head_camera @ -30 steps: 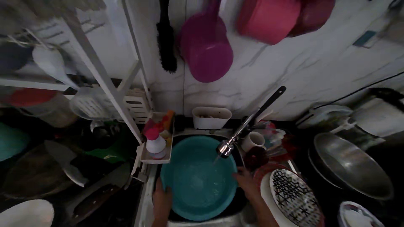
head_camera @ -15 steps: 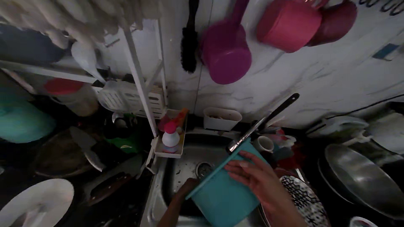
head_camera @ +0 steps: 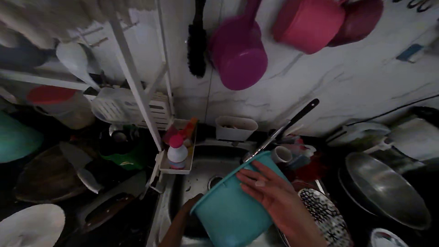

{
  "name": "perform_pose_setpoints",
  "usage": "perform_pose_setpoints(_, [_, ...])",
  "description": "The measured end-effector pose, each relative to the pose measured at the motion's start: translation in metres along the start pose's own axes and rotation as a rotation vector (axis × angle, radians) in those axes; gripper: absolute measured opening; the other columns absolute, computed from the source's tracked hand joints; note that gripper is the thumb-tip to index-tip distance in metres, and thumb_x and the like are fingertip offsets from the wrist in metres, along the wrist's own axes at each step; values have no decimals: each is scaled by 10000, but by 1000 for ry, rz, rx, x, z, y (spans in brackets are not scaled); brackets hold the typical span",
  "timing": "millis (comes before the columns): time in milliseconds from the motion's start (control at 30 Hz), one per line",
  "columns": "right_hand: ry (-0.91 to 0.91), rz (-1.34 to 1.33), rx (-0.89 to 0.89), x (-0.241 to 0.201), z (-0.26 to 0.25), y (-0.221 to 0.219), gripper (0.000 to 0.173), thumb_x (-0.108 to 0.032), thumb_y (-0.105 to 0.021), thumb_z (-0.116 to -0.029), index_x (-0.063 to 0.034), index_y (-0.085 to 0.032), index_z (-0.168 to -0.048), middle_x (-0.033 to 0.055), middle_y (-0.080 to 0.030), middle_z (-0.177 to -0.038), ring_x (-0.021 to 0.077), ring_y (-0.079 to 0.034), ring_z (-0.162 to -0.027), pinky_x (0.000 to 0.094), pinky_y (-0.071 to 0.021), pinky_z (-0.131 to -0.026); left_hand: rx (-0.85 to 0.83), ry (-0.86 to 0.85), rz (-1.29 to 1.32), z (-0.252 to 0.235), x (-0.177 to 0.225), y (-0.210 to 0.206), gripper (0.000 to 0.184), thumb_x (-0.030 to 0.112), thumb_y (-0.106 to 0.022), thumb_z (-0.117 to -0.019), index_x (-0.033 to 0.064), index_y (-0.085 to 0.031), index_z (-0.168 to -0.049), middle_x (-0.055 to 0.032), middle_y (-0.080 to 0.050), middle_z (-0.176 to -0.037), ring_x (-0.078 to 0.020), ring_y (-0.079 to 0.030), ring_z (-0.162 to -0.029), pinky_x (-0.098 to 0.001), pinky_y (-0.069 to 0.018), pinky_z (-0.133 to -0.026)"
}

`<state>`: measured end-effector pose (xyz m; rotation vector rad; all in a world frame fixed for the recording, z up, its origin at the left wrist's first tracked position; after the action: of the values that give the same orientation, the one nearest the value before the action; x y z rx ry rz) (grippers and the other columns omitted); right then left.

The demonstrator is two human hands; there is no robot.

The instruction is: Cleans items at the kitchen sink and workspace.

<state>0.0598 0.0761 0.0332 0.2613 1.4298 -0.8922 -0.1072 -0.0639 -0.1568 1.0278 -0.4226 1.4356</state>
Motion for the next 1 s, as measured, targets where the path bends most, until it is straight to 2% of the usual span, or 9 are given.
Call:
perform_pose_setpoints(100, [28,63,14,0,10,5,607,-133,-584,-982,44,-323,-1501,152,-709,-1231,269,-714,-1124,402,-618,-931,-25,54,37,3,20,16,315,119,-492,-1058,-122,-608,-1225,-265,-627,-1208,-303,-595,-1105,-444,-463,-983])
perform_pose_setpoints(333, [-150,453,444,61,6,65,532,-74,-587,-1000,31,-360,-1469,186,-633,-1077,242,-701,-831,398,-619,-699,466,220,54,-20,-26,20,398,149,-565,-1027,-24,-574,-1386,-292,-609,-1317,-426,-585,-1249,-577,-437,-1075])
perform_pose_setpoints(433, [-383,986,381,97,-6,101,634,-109,-638,-992,24,-339,-1535,252,-578,-1373,339,-644,-1192,472,-554,-982,611,180,16,-16,-26,11,482,127,-534,-1038,-48,-455,-1480,-312,-514,-1429,-431,-511,-1341,-531,-402,-1132])
perform_pose_setpoints(467, [-423,1191,320,99,-7,100,709,-142,-650,-984,13,-296,-1579,265,-430,-1541,379,-496,-1387,496,-439,-1129,628,169,7,-14,-26,8,512,122,-530,-1043,-55,-408,-1508,-324,-479,-1458,-439,-485,-1363,-520,-387,-1146])
perform_pose_setpoints(567, [-209,1253,236,105,-19,84,736,-90,-658,-951,41,-295,-1578,320,-243,-1630,451,-326,-1492,502,-346,-1202,674,133,-2,-9,-29,-5,558,100,-530,-1040,-61,-344,-1541,-354,-456,-1459,-471,-478,-1356,-526,-387,-1141])
perform_pose_setpoints(667, [-232,683,99,126,-56,66,558,-91,-588,-1015,-3,-389,-1530,215,-504,-1492,293,-581,-1305,414,-536,-1027,671,158,-127,-3,-27,-11,596,142,-548,-1038,-38,-325,-1560,-355,-440,-1470,-499,-491,-1330,-564,-422,-1098])
perform_pose_setpoints(800, [-378,102,176,159,-109,52,352,-194,-447,-1108,42,-520,-1358,143,-668,-1107,178,-680,-939,320,-571,-828,671,24,-299,9,-7,-19,636,124,-644,-952,-58,-408,-1515,-370,-365,-1522,-564,-332,-1416,-605,-316,-1161])
perform_pose_setpoints(933, [-318,74,243,155,-120,41,368,-276,-339,-1136,-23,-526,-944,-18,-467,-631,54,-444,-470,189,-411,-454,359,-93,463,-7,32,-44,412,140,-437,-1087,-43,-490,-1452,-217,-535,-1457,-288,-528,-1344,-409,-418,-1124])
perform_pose_setpoints(1000, [-278,389,63,142,-105,40,386,-229,-344,-1133,37,-606,-1035,26,-560,-680,86,-530,-531,229,-478,-519,186,36,994,-34,53,-59,362,194,-349,-1120,-40,-549,-1311,-152,-647,-1177,-207,-659,-1012,-348,-544,-891])
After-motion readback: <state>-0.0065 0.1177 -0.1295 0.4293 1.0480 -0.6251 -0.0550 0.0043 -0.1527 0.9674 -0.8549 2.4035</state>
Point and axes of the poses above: each hand's wrist, its own z-axis away from the middle knuckle, its own y-axis out of the back of the hand, x = y × z, the point moved 2 cm from there along -z, towards the middle knuckle
